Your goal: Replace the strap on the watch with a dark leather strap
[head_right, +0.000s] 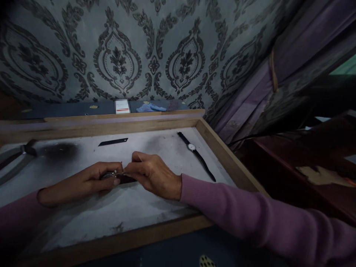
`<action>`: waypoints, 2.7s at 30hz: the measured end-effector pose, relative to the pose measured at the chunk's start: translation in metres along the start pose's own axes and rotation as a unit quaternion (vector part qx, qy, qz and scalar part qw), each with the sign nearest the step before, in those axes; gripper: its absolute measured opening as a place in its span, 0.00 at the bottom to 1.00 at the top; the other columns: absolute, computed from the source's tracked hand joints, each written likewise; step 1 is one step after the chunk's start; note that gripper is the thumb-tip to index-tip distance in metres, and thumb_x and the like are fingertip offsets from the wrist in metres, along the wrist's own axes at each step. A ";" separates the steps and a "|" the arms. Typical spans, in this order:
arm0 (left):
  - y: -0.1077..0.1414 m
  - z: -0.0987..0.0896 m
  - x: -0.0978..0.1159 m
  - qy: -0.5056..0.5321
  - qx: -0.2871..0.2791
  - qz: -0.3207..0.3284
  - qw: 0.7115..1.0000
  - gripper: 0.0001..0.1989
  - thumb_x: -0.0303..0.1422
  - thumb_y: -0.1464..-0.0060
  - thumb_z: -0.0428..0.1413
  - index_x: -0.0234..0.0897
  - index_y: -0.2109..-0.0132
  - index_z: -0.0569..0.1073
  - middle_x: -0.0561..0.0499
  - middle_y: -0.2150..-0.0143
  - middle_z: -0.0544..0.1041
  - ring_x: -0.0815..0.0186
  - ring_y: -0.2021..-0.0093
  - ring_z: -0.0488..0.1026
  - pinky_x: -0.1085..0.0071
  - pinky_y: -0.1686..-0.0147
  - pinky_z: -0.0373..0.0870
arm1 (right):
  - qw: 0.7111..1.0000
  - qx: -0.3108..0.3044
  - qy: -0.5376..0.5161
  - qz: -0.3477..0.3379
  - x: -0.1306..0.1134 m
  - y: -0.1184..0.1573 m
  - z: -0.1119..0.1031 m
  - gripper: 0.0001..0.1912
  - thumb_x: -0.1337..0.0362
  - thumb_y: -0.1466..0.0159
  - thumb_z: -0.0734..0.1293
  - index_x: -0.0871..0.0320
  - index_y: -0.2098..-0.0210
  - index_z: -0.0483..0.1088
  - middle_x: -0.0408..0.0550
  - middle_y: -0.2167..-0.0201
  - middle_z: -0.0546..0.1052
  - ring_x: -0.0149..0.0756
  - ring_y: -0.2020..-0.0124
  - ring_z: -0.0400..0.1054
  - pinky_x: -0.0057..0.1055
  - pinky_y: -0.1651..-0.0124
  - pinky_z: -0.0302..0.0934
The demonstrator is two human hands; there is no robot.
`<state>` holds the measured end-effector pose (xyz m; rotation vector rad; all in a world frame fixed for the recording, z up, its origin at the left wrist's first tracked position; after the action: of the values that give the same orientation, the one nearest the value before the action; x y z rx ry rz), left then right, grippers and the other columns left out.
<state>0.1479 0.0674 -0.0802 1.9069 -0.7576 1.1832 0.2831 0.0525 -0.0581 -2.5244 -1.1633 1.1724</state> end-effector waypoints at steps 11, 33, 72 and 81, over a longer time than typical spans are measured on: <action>0.000 0.000 0.000 -0.001 -0.004 0.004 1.000 0.10 0.38 0.38 0.49 0.36 0.63 0.67 0.60 0.78 0.59 0.72 0.78 0.55 0.74 0.77 0.51 | 0.999 -0.011 0.025 -0.032 -0.004 -0.001 0.001 0.14 0.70 0.32 0.58 0.64 0.67 0.74 0.44 0.72 0.65 0.25 0.75 0.59 0.23 0.74 0.54; -0.001 0.000 0.000 0.007 -0.002 0.012 1.000 0.09 0.36 0.38 0.49 0.35 0.60 0.69 0.60 0.78 0.59 0.72 0.78 0.55 0.74 0.77 0.52 | 0.999 -0.010 0.039 -0.013 -0.004 -0.001 0.001 0.12 0.69 0.31 0.58 0.64 0.64 0.73 0.44 0.72 0.65 0.27 0.74 0.61 0.24 0.72 0.57; -0.002 0.001 0.000 0.002 0.003 0.001 1.000 0.09 0.37 0.39 0.49 0.36 0.63 0.66 0.60 0.78 0.60 0.72 0.77 0.56 0.73 0.77 0.52 | 0.952 -0.029 0.268 -0.144 -0.017 0.002 0.006 0.15 0.73 0.31 0.55 0.62 0.68 0.70 0.44 0.74 0.65 0.29 0.75 0.55 0.28 0.75 0.48; -0.002 0.001 -0.002 -0.002 0.004 0.003 1.000 0.10 0.38 0.39 0.49 0.35 0.61 0.67 0.59 0.77 0.60 0.72 0.78 0.57 0.74 0.77 0.52 | 0.975 -0.007 0.216 -0.054 -0.012 -0.002 -0.003 0.10 0.72 0.31 0.54 0.61 0.66 0.63 0.46 0.71 0.66 0.31 0.73 0.58 0.27 0.71 0.53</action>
<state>0.1491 0.0682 -0.0824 1.9152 -0.7630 1.1868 0.2797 0.0464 -0.0483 -2.5079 -1.1703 0.5490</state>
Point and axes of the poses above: each hand's wrist, its own y-axis away from the middle knuckle, its own z-axis out of the palm, x = y × z, the point moved 6 cm from there along -y, towards the middle knuckle
